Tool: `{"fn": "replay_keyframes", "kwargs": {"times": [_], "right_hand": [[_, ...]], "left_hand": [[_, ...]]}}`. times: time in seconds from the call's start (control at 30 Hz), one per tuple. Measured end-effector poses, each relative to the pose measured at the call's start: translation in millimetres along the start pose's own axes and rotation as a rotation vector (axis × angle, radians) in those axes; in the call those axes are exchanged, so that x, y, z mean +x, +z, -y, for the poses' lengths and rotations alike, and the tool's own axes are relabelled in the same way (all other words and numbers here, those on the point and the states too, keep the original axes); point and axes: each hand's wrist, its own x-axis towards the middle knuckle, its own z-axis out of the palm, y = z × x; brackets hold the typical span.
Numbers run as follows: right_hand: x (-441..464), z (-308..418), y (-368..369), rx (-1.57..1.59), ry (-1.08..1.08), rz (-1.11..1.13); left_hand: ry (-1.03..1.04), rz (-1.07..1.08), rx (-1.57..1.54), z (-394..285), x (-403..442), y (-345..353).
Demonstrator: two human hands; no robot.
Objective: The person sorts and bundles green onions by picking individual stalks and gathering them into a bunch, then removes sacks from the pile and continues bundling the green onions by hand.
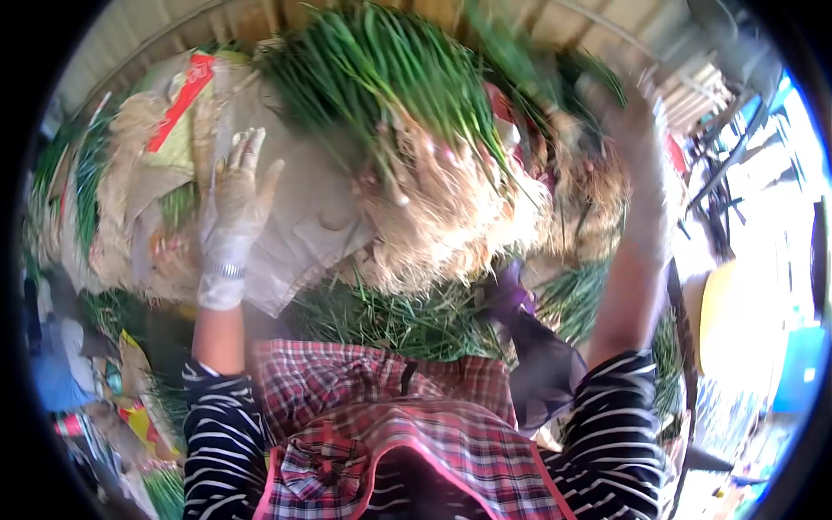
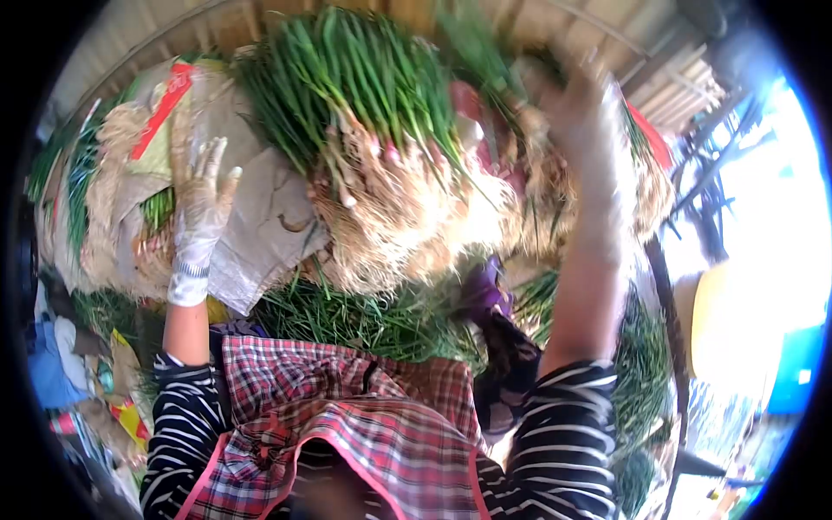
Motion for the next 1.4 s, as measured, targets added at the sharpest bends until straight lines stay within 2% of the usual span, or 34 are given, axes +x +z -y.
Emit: {"fn": "replay_keyframes", "kwargs": {"times": [0.03, 0.07, 0.1, 0.13, 0.17, 0.2, 0.23, 0.27, 0.3, 0.33, 0.37, 0.4, 0.5, 0.53, 0.57, 0.63, 0.67, 0.7, 0.73, 0.77, 0.8, 0.87, 0.9, 1.0, 1.03, 1.07, 1.13, 1.17, 1.27, 1.3, 1.33, 1.37, 1.4], "right_hand": [[-25, 39, 1, 0.348, 0.06, 0.071], [-57, 51, 33, 0.575, -0.047, -0.056], [-85, 78, 36, 0.478, -0.068, 0.008], [-102, 114, 38, 0.519, -0.03, 0.007], [-115, 143, 55, 0.608, -0.103, -0.067], [-140, 165, 57, 0.465, -0.001, 0.273], [-129, 176, 76, 0.283, -0.014, 0.253], [-132, 167, 101, 0.215, -0.019, 0.255], [-134, 158, 126, 0.147, -0.025, 0.257], [-126, 133, 132, 0.297, -0.008, 0.22], [-118, 108, 138, 0.451, 0.004, 0.183], [-110, 83, 143, 0.601, 0.009, 0.145], [-97, 3, 162, 1.375, 0.486, 0.243], [-96, -16, 173, 1.137, 0.383, 0.16], [-104, -14, 179, 0.744, 0.22, 0.144], [-114, 14, 179, 0.547, -0.039, -0.108], [-124, 59, 177, 0.745, -0.135, -0.336], [-137, 99, 169, 0.774, 0.053, -0.207], [-136, 129, 157, 0.676, 0.058, -0.123], [-136, 159, 144, 0.575, 0.054, -0.041], [-119, 176, 117, 0.346, -0.125, -0.012], [-95, 177, 75, 0.72, -0.04, 0.421], [-85, 169, 58, 0.922, 0.151, 0.474], [-68, 148, 43, 0.62, 0.002, 0.228], [-72, 147, 68, 0.42, -0.113, 0.312], [-72, 149, 88, 0.22, -0.221, 0.392], [-64, 143, 106, 0.422, -0.064, 0.604], [-63, 99, 140, 0.988, 0.17, 0.674], [-46, 92, 89, 0.52, 0.002, 0.441], [-34, 117, 59, 0.428, 0.034, 0.367], [-38, 120, 42, 0.634, 0.017, 0.285], [-78, 105, 44, 1.175, 0.225, 0.263], [-94, 105, 49, 1.346, 0.313, 0.307]], "left_hand": [[-0.088, 0.103, 0.032, 21, -4, 26], [-0.177, 0.21, 0.064, 46, -16, 71], [-0.204, 0.234, 0.059, 68, -41, 116], [-0.233, 0.25, 0.055, 82, -64, 143], [-0.278, 0.251, 0.054, 76, -67, 144], [-0.305, 0.189, 0.027, 71, -69, 150], [-0.339, 0.183, 0.025, 62, -69, 143], [-0.375, 0.179, 0.022, 50, -67, 132], [-0.286, 0.13, 0.005, 34, -63, 122], [-0.198, 0.076, -0.01, 21, -57, 111], [-0.213, 0.22, 0.0, 17, -51, 102], [-0.276, 0.179, 0.029, 26, -57, 117], [-0.246, 0.003, 0.027, 61, -70, 133], [-0.279, 0.047, -0.022, 63, -70, 132], [-0.307, 0.096, -0.076, 62, -69, 131], [-0.343, 0.137, -0.134, 60, -63, 127], [-0.381, 0.199, -0.148, 58, -57, 121], [-0.418, 0.262, -0.16, 53, -49, 109], [-0.458, 0.329, -0.171, 45, -45, 98], [-0.395, 0.149, -0.317, 32, -45, 86], [-0.26, -0.08, -0.512, 23, -48, 92], [-0.444, -0.019, -1.195, 9, -61, 102], [-0.671, 0.215, -1.714, 7, -62, 85], [-0.766, 0.372, -1.966, 10, -45, 88], [-0.765, 0.521, -1.936, 6, -31, 103], [-0.81, 0.555, -1.947, -4, -9, 113], [-0.901, 0.639, -1.951, -24, 32, 131], [-0.795, 0.646, -2.036, -20, 44, 125], [-0.571, 0.628, -2.227, -12, 60, 100], [-0.555, 0.573, -2.268, -2, 50, 103], [-0.597, 0.517, -2.214, 10, 40, 106], [-0.639, 0.464, -2.157, 23, 30, 109], [-0.734, 0.432, -1.999, 35, 16, 117]]}}
